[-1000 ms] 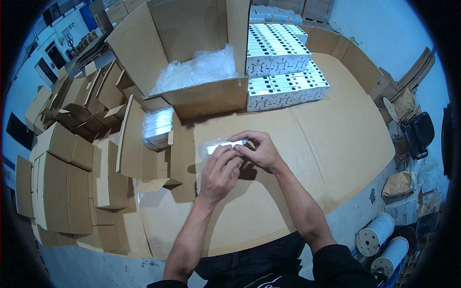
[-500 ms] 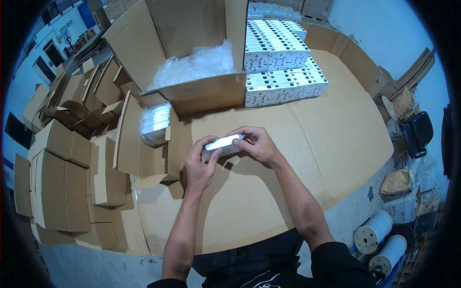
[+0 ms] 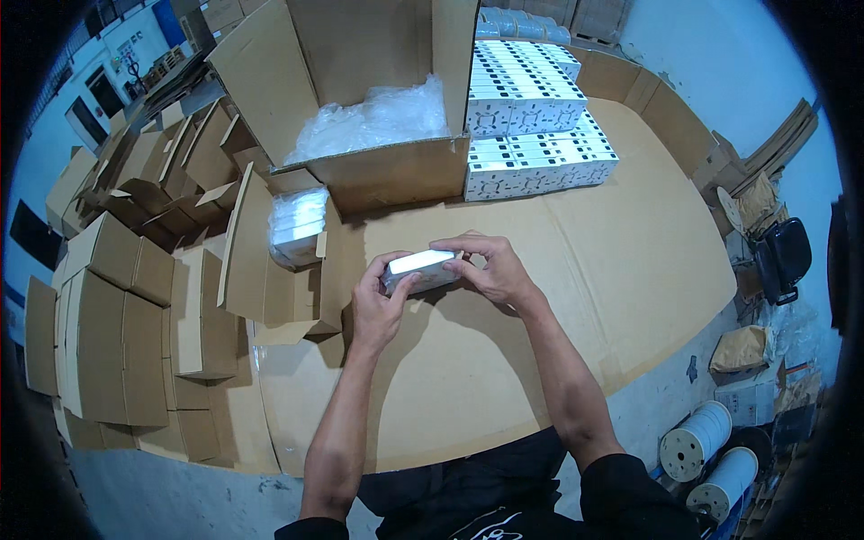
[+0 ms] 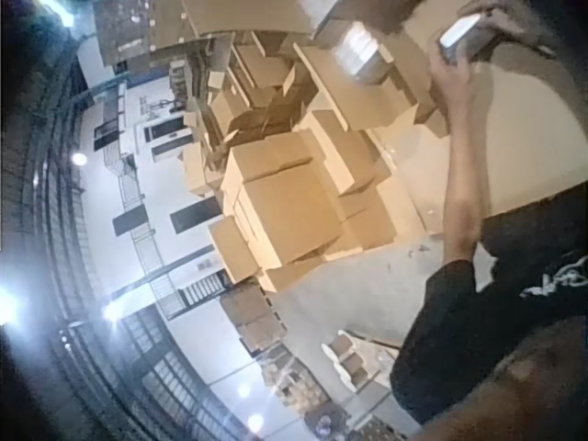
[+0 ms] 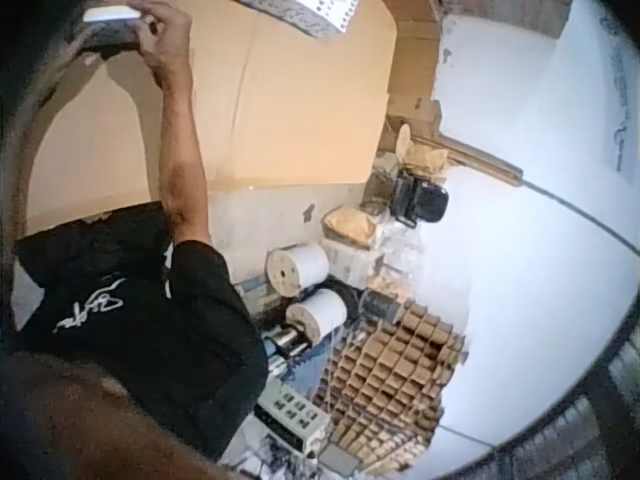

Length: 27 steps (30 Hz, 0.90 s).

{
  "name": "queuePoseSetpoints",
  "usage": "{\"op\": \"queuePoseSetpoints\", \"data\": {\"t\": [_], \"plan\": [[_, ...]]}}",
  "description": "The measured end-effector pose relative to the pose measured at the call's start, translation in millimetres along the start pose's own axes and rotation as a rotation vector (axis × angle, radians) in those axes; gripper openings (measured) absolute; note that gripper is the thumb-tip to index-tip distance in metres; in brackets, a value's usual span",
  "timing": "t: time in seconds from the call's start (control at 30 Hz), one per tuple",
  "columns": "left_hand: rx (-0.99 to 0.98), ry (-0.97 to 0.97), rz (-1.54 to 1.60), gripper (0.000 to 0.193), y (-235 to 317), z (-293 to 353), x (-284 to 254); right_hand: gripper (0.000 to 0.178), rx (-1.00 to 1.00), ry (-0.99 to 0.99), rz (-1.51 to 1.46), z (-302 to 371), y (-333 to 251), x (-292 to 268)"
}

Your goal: Packaging small white boxes into plastic bags and placing them into larger shipping boxes.

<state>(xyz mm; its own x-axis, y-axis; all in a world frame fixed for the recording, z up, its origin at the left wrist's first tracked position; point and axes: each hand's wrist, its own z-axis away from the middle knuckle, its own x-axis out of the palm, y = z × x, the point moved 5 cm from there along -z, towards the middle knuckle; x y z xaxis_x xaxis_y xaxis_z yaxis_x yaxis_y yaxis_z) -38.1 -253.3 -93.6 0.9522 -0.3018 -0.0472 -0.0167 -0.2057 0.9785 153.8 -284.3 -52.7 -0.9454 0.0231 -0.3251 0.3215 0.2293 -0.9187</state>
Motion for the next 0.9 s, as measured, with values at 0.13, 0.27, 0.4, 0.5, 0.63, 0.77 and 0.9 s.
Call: {"op": "queuePoseSetpoints", "data": {"t": [0.13,0.27,0.4,0.5,0.63,0.77,0.9], "plan": [[-0.055,-0.018,0.038,0.03,-2,0,-2,0.03,-0.059,-0.019,0.198,-3,-10,-2],[0.005,-0.009,0.036,0.03,-3,2,-2,0.029,-0.118,-0.022,0.273,-5,-13,2],[-0.026,-0.014,-0.104,0.033,-9,9,-4,0.026,-0.176,-0.025,0.299,-2,-24,4],[-0.069,-0.004,-0.345,0.046,-5,20,0,0.024,-0.138,-0.023,0.33,0,-27,2],[0.185,0.093,-0.633,0.061,-4,49,0,0.023,-0.104,-0.004,0.362,-5,-26,4],[0.104,-0.032,-1.043,0.078,1,87,11,0.022,-0.002,-0.021,0.419,-14,-23,3],[0.092,-0.081,-1.072,0.078,14,108,7,0.022,-0.111,0.051,0.493,-26,-35,3]]}}
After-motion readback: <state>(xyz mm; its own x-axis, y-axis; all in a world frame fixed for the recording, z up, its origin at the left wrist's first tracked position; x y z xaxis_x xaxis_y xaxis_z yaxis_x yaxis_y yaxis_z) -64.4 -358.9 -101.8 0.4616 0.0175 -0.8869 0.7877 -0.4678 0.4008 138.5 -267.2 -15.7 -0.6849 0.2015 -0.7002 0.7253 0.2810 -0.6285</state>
